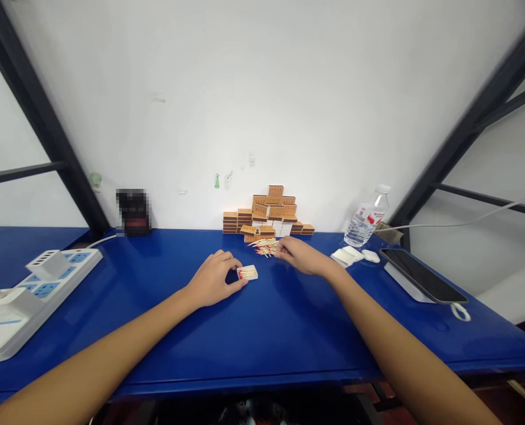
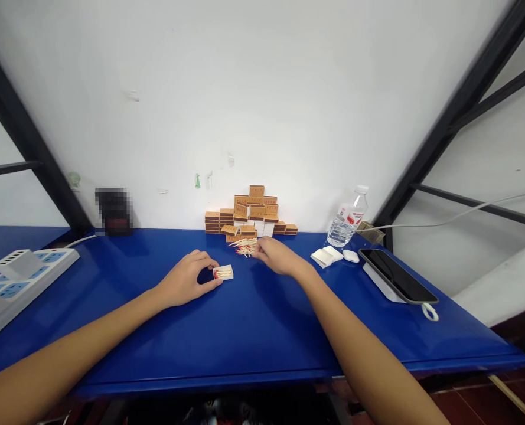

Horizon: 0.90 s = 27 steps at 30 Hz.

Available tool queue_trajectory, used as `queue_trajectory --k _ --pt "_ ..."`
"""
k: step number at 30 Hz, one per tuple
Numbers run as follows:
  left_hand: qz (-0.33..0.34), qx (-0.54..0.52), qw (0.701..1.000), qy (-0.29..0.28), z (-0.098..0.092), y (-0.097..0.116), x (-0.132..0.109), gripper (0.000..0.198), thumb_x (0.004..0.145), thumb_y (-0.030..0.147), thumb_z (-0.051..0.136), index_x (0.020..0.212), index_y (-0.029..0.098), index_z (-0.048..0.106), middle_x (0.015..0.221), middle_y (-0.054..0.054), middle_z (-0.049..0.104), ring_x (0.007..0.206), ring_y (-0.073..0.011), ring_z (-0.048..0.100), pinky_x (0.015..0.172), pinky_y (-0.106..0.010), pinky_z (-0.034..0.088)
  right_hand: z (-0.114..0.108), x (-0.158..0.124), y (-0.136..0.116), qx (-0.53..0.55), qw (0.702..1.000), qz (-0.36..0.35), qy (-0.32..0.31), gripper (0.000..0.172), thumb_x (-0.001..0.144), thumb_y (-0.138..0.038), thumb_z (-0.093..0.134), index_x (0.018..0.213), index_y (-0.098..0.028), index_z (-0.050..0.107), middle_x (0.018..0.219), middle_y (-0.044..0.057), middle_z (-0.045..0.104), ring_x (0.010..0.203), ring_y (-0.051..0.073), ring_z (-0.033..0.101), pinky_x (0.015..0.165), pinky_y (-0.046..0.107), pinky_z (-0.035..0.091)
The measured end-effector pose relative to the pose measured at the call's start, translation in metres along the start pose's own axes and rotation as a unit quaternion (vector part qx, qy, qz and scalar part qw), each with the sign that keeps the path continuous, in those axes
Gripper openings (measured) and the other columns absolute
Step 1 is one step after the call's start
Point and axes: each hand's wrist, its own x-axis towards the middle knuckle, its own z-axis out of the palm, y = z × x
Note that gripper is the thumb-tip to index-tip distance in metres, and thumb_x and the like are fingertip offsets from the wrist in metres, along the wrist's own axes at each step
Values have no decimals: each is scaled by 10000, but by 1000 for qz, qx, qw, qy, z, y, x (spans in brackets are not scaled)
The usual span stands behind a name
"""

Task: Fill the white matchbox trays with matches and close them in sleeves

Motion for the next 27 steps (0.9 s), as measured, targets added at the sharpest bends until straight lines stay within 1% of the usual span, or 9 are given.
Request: queue_trajectory --k 2,5,8,11,15,17,19,23,27 --pt "6 -1 1000 1 1 -1 0 275 942 447 667 1086 216 707 996 -60 676 935 -245 582 863 -404 483 12 -1 -22 36 996 -65 49 145 1020 -270 556 936 -170 618 953 73 654 840 185 576 756 283 426" --pt "15 -2 1000 5 1 -1 0 256 947 442 660 1051 212 704 977 -57 672 922 -240 578 861 -403 482 29 -4 -49 36 992 -114 33 71 992 -216 601 934 -185 627 984 61 619 913 188 569 815 291 433" --pt "16 -9 1000 5 0 0 1 251 942 447 664 1029 215 704 986 -56 677 920 -242 583 856 -407 486 33 -5 -56 34 992 -116 24 67 982 -192 610 921 -185 638 957 52 610 886 180 572 795 284 433" --pt "22 -30 999 4 -2 1 1 248 925 450 683 1021 223 707 1016 -56 689 922 -243 592 864 -416 491 22 -2 -43 19 994 -90 62 99 996 -226 597 923 -183 648 926 48 631 832 173 577 752 274 424" --pt "29 -56 998 -3 -4 5 0 248 916 441 702 1030 221 713 1039 -63 700 959 -249 602 874 -415 501 0 2 -10 -79 991 17 109 115 996 -223 583 933 -170 663 945 80 671 820 187 597 724 279 404" --pt "32 -60 998 -14 -5 7 0 258 916 436 706 1053 218 714 1059 -65 702 982 -251 604 895 -416 503 -7 3 8 -128 983 68 111 84 977 -207 599 978 -166 672 995 101 680 849 200 616 723 280 406" --pt "30 -58 998 -25 -6 8 0 278 915 440 708 1082 217 714 1080 -66 701 1001 -255 603 916 -421 503 -9 2 23 -146 979 97 99 115 977 -260 623 999 -161 677 1031 115 680 879 210 631 732 282 418" --pt "20 -47 998 -38 -7 8 0 307 920 459 700 1101 212 718 1104 -78 684 1020 -262 599 929 -430 505 0 5 38 -118 989 68 63 207 957 -351 684 1008 -152 678 1044 105 674 913 201 638 777 274 440" --pt "25 -48 998 -31 -6 7 -1 302 923 459 694 1105 219 720 1109 -73 686 1015 -261 600 939 -431 505 12 10 37 -91 994 42 43 137 945 -281 698 959 -147 672 999 84 670 865 177 624 762 251 434"
